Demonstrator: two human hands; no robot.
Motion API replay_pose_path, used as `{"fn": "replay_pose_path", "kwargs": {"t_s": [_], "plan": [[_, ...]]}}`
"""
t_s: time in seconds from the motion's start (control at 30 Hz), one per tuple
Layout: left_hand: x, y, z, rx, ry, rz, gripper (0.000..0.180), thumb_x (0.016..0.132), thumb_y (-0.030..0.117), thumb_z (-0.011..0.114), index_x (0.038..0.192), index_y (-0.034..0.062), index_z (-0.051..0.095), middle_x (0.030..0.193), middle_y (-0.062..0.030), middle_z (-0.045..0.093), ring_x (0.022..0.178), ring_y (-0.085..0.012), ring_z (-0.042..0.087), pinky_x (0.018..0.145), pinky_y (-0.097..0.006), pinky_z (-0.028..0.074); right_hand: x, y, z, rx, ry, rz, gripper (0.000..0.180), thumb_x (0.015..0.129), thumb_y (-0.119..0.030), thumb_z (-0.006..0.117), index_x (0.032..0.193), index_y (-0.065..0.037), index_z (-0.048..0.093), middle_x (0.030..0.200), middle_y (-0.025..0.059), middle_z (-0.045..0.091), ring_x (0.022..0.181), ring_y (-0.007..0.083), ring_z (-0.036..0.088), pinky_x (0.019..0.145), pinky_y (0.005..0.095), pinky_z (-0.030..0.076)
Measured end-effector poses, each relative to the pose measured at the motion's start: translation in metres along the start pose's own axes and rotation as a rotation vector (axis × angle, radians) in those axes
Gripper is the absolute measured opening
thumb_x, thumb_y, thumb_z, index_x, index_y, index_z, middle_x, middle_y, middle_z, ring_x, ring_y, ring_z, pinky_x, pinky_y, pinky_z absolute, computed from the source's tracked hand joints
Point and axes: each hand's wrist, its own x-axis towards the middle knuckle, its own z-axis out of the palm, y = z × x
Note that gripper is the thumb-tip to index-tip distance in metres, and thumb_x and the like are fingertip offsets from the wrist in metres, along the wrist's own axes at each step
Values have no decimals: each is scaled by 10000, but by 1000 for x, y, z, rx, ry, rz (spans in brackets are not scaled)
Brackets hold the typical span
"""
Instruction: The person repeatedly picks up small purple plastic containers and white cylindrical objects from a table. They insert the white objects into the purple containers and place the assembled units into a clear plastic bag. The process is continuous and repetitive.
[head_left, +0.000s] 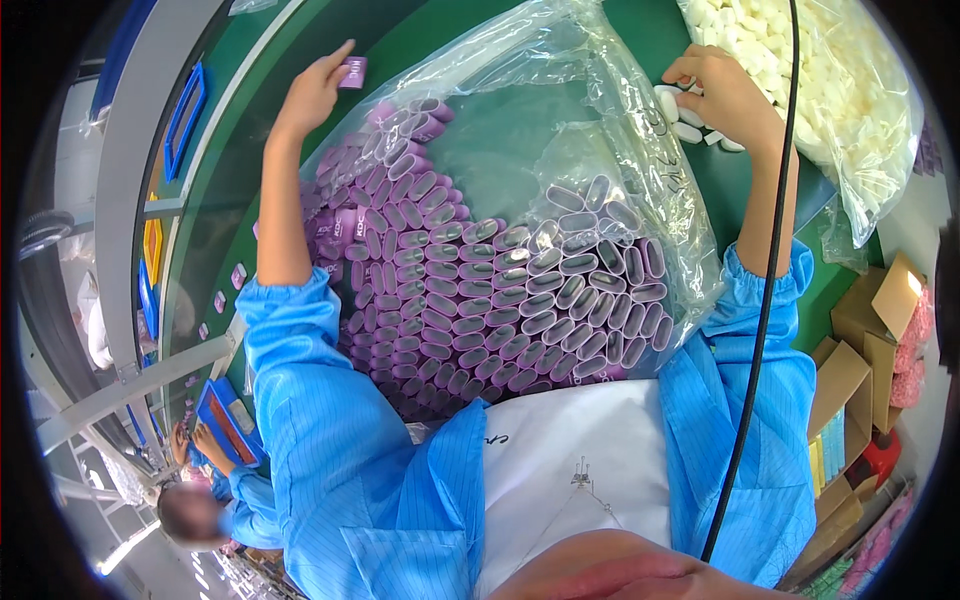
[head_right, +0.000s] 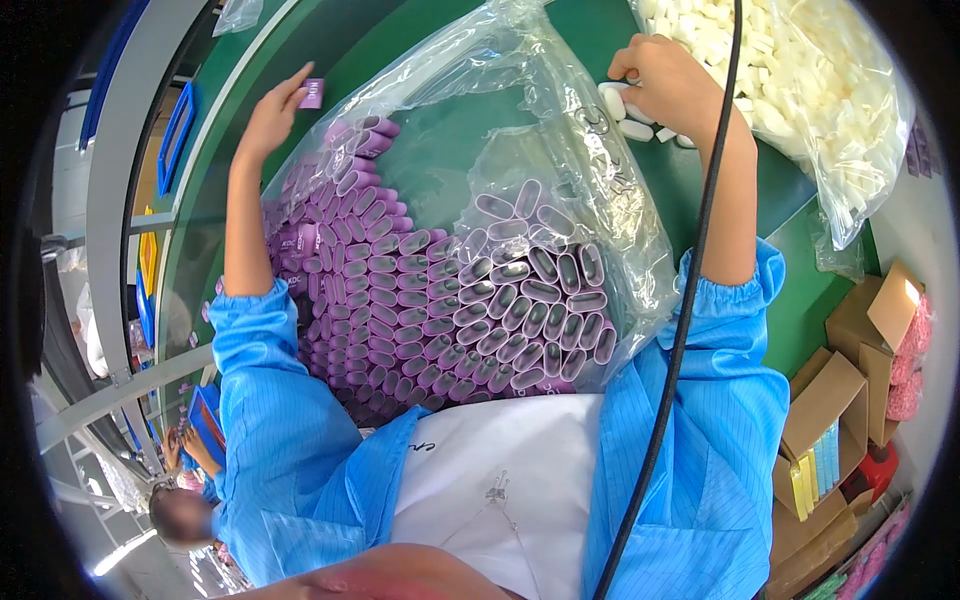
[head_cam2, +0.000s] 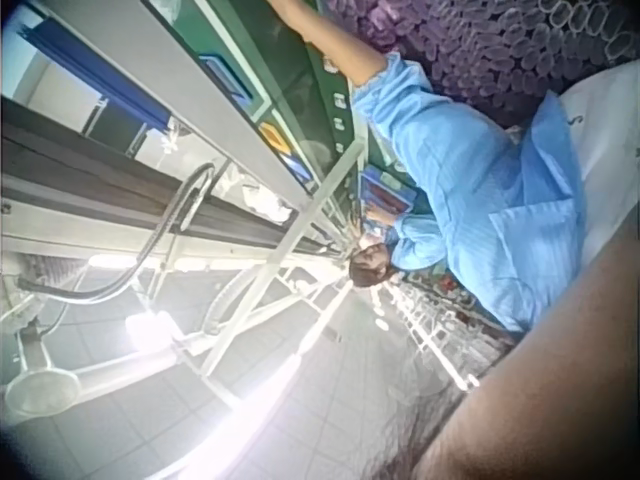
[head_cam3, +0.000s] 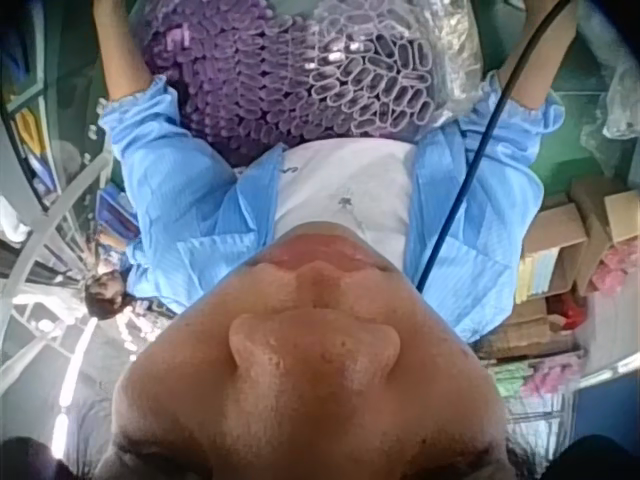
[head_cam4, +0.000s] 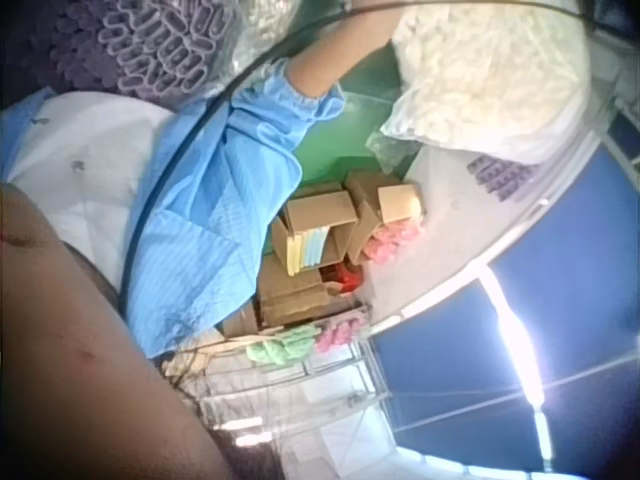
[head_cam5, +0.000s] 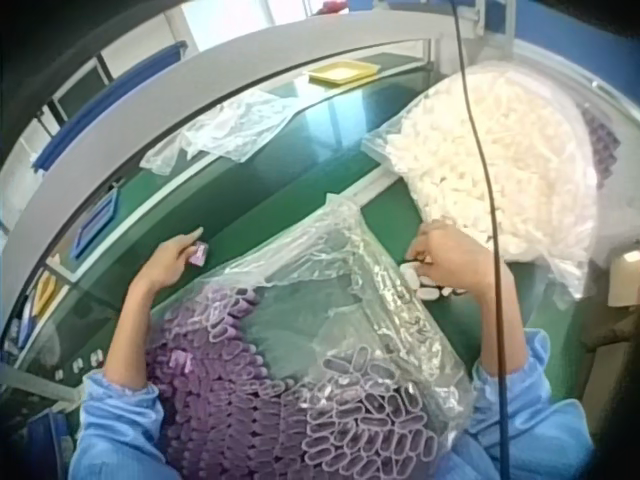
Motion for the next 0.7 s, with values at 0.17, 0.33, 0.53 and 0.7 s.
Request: {"fn": "replay_pose_path", "kwargs": {"t_s": [0.17,0.33,0.53,0.7], "plan": [[1,2,18,296,74,91,401,927,148,574,1323,213,581,1206,-125,566,1091,-320,514,972,-393,419,4,-15,12,-7,54,-66,168,766,-19,656,933,-15,676,905,91,623,930,275,566,831,360,484],[-23,123,-10,72,90,391,240,827,177,706,1063,133,712,1249,-90,545,1151,-311,499,983,-407,421,11,-13,15,-60,208,-123,126,799,-44,610,893,-10,687,893,115,631,945,299,577,817,386,492],[-40,168,11,387,-62,384,200,740,151,754,916,58,733,1229,-92,561,1180,-303,470,977,-419,442,13,-17,22,12,237,69,168,797,-39,603,931,-4,698,914,129,631,938,310,590,828,409,496],[-35,163,21,420,-50,349,196,734,149,753,892,33,744,1213,-93,570,1147,-292,485,962,-399,452,14,-13,35,-131,298,-102,201,797,-35,607,979,-6,689,970,120,637,963,316,589,863,411,497]]}}
